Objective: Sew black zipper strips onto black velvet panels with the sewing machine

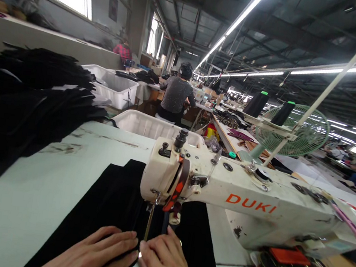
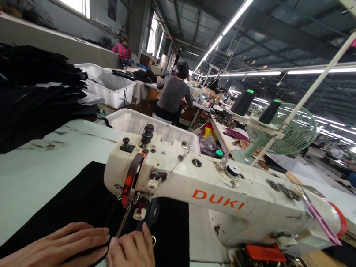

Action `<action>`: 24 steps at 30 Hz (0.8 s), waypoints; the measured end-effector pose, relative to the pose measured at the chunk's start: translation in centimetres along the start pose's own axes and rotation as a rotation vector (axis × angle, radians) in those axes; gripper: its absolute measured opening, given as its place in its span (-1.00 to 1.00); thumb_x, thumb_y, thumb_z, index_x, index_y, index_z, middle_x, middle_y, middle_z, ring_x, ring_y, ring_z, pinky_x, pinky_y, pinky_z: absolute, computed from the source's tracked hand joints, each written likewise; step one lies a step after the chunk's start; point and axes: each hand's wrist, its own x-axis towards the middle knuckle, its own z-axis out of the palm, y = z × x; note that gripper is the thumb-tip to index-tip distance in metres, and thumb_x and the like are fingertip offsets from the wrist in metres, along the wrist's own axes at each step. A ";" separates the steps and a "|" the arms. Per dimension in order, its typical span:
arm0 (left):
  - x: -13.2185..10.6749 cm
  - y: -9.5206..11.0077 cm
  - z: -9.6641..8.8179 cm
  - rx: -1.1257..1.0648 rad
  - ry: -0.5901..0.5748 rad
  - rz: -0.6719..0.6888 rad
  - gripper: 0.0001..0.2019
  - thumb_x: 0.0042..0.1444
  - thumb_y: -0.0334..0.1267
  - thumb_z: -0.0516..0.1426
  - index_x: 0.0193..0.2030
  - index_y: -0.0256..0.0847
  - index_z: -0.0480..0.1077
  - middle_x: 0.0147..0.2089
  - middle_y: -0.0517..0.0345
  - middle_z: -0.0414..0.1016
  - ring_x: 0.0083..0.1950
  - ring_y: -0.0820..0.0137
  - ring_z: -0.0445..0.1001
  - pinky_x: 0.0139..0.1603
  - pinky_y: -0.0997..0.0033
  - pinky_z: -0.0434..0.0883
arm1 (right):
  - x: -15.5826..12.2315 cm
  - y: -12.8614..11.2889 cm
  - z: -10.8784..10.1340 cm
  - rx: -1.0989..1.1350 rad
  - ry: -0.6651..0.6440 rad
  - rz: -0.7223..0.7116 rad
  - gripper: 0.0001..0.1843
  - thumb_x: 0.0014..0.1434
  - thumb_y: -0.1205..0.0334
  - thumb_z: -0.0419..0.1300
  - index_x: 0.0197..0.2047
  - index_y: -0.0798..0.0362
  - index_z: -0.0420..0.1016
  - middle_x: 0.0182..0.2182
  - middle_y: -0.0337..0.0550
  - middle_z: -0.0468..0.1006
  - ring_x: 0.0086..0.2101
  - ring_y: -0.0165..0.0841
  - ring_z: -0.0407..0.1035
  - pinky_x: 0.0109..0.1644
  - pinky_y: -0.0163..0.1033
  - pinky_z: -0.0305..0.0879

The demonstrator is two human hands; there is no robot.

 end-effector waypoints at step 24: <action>3.6 -2.3 -2.9 -0.031 -0.027 -0.129 -0.35 0.14 -0.51 0.08 0.36 0.00 0.20 0.32 0.10 0.34 0.30 0.20 0.33 0.32 0.13 0.28 | 0.5 2.9 2.5 -0.119 -0.198 0.374 -0.60 0.03 0.35 0.24 -0.01 0.09 0.47 -0.04 0.12 0.51 -0.04 0.04 0.39 0.02 0.16 0.38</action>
